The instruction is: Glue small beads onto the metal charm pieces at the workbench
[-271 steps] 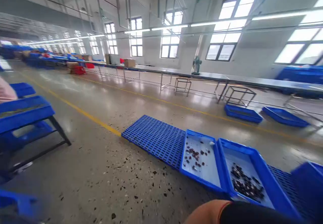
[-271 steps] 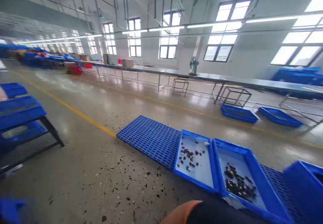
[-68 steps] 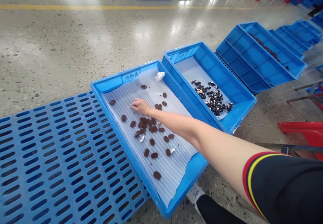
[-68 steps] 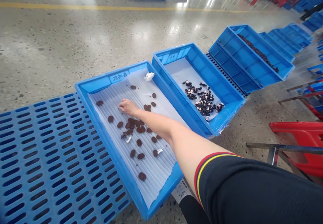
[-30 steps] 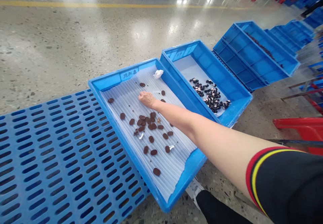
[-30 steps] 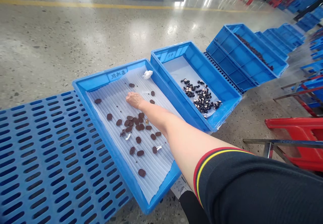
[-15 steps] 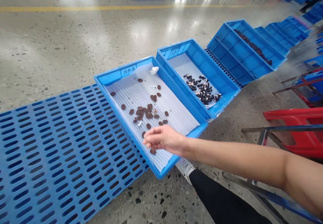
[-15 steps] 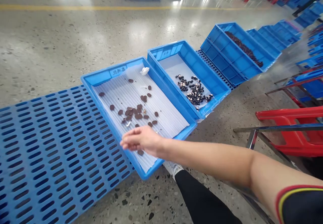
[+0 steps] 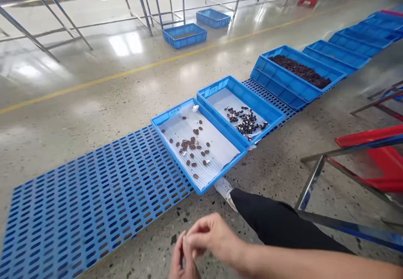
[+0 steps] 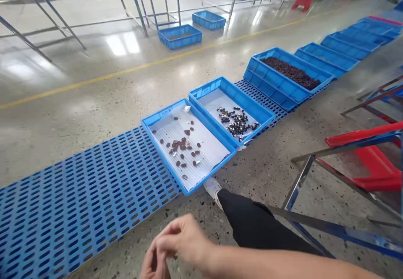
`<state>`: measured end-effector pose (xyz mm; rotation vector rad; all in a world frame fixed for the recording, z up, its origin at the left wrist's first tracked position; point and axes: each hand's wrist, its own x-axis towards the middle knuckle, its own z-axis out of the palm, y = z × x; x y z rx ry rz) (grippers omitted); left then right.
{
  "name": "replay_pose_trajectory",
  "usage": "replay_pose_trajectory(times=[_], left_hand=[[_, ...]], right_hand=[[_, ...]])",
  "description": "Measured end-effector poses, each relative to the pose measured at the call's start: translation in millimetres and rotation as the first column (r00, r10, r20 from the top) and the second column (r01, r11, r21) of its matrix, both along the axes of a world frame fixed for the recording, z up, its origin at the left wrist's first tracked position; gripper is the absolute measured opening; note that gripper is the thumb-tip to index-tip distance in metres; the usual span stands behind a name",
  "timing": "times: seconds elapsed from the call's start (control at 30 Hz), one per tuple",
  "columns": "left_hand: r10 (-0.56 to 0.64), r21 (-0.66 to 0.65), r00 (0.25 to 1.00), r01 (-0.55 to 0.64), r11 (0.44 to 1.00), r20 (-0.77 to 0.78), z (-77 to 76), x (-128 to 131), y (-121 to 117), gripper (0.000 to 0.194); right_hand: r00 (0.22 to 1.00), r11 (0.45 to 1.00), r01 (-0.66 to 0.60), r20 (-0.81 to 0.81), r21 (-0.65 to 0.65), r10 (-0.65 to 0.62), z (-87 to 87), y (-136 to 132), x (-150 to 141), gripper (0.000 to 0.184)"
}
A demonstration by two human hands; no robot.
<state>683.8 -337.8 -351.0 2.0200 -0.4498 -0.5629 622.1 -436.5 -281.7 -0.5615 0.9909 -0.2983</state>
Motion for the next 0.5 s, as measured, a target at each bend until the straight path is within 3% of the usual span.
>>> replay_pose_trajectory(times=[0.1,0.13,0.23,0.3,0.5], left_hand=[[0.155,-0.082,0.983,-0.148,0.986,0.099,17.3,1,-3,0.023],[0.164,-0.130,0.974,-0.144,0.981,0.155,24.6,0,-3,0.021],[0.008,-0.180,0.951,0.051,0.982,0.309,44.6,-5,-5,0.015],[-0.068,-0.176,0.942,0.132,0.975,0.329,52.3,-8,-7,0.015],[-0.095,-0.180,0.948,0.155,0.971,0.303,51.5,-3,-7,0.016]], right_hand=[[0.999,0.999,0.038,0.002,0.037,-0.038,-4.1,-9,-3,0.043],[0.999,0.998,0.035,0.011,0.058,-0.035,-4.1,-11,-4,0.045],[0.999,0.992,0.010,0.032,0.128,-0.014,-1.0,-15,-9,0.048],[0.999,0.987,-0.007,0.046,0.158,0.000,1.9,-16,-11,0.046],[0.999,0.985,-0.024,0.044,0.173,0.016,6.4,-19,-11,0.038]])
